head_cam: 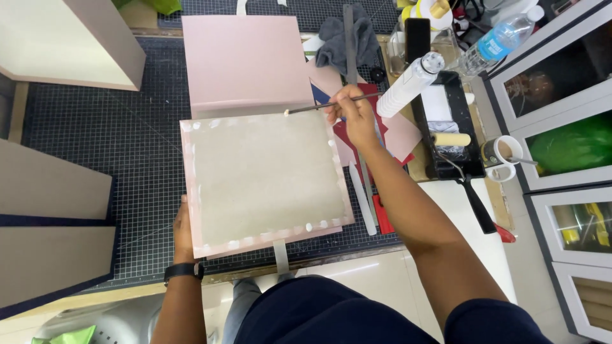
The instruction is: Applying glue to a cardboard insert for a box using a roller and a brush.
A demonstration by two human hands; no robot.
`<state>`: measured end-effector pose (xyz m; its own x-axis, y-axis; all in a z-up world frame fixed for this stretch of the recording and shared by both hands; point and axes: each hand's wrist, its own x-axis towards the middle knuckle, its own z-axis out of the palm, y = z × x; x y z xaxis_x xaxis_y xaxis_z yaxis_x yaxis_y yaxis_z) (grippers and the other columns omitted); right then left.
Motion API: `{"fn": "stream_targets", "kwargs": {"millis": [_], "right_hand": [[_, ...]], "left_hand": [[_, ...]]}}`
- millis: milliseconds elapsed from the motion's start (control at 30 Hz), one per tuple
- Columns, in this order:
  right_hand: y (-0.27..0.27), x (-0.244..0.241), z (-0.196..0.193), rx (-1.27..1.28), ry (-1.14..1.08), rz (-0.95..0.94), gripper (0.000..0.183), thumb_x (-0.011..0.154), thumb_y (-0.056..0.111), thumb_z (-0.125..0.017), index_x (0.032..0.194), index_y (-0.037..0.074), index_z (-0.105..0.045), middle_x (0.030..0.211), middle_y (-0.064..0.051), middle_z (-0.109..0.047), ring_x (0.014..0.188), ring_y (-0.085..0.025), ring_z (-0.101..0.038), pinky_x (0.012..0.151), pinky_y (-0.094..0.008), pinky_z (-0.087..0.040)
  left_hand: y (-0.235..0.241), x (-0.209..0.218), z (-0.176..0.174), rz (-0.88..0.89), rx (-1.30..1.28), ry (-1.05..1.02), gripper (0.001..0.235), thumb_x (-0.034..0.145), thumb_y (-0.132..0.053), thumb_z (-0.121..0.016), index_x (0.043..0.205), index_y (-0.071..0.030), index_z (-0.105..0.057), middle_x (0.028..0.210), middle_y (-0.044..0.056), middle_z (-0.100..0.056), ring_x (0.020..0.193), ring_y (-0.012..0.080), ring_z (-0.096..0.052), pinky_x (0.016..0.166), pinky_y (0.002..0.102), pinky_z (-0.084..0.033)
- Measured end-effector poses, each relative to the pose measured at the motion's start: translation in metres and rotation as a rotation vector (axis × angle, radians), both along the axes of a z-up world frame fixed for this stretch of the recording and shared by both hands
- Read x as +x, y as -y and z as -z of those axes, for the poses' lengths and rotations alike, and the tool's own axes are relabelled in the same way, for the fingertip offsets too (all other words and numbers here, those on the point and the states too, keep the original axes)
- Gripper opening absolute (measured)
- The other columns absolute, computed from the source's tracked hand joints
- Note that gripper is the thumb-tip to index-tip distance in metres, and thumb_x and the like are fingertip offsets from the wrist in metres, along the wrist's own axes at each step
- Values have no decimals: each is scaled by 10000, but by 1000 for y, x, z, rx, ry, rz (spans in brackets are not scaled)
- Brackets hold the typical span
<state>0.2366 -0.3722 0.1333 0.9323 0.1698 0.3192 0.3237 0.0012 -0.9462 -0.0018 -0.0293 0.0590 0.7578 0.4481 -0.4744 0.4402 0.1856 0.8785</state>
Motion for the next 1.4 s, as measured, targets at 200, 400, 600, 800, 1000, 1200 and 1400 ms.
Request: {"fn": "stream_targets", "kwargs": {"millis": [200, 400, 600, 800, 1000, 1200, 1400], "right_hand": [[39, 3, 2, -7, -15, 21, 249, 1088, 207, -500, 982, 6, -601, 801, -181, -713, 632, -197, -692, 580, -301, -596], [73, 4, -2, -46, -11, 130, 232, 1072, 178, -528, 955, 4, -626, 782, -201, -724, 603, -207, -694, 548, -295, -579], [131, 5, -80, 98, 87, 474, 113, 1063, 122, -520, 963, 102, -569, 748, -125, -691, 564, -180, -629, 513, -269, -525], [199, 40, -119, -166, 388, 841, 264, 1097, 274, -433, 922, 92, -509, 656, -61, -633, 499, -117, -581, 434, -242, -461], [221, 88, -83, -679, 228, 785, 248, 1108, 305, -443, 980, 126, -558, 714, -39, -710, 658, -187, -720, 660, -393, -531], [212, 96, -78, -887, -83, 715, 316, 1108, 383, -469, 960, 123, -570, 764, -80, -744, 699, -270, -688, 709, -457, -506], [248, 104, -82, -551, -107, 781, 302, 1060, 363, -485, 874, 173, -627, 629, 5, -712, 579, -117, -670, 659, -310, -534]], "left_hand": [[2, 2, 1, -35, -28, 14, 743, 1029, -721, -479, 1443, -114, -589, 1353, 207, -621, 1283, 340, -575, 1106, 506, -421], [2, 2, -4, 2, 1, -11, 795, 1013, -751, -444, 1486, -120, -549, 1417, 227, -583, 1349, 373, -534, 1144, 510, -400], [-16, 5, 27, 12, -83, -136, 634, 980, -713, -457, 1171, -160, -702, 1091, 83, -711, 970, 246, -673, 854, 392, -562], [-21, 3, 42, 31, -113, -122, 638, 1020, -733, -403, 1210, -193, -686, 1054, 59, -700, 918, 249, -672, 778, 393, -568], [-25, 4, 53, 7, -99, -158, 632, 1003, -791, -442, 1112, -219, -687, 944, 6, -675, 837, 201, -655, 727, 359, -560], [-29, 5, 60, 22, -51, -178, 664, 1003, -809, -420, 1101, -211, -691, 917, 16, -668, 811, 205, -640, 719, 355, -541], [-20, 7, 39, -7, -139, -157, 648, 992, -743, -433, 1283, -210, -661, 1109, 38, -684, 969, 232, -658, 838, 389, -559]]}}
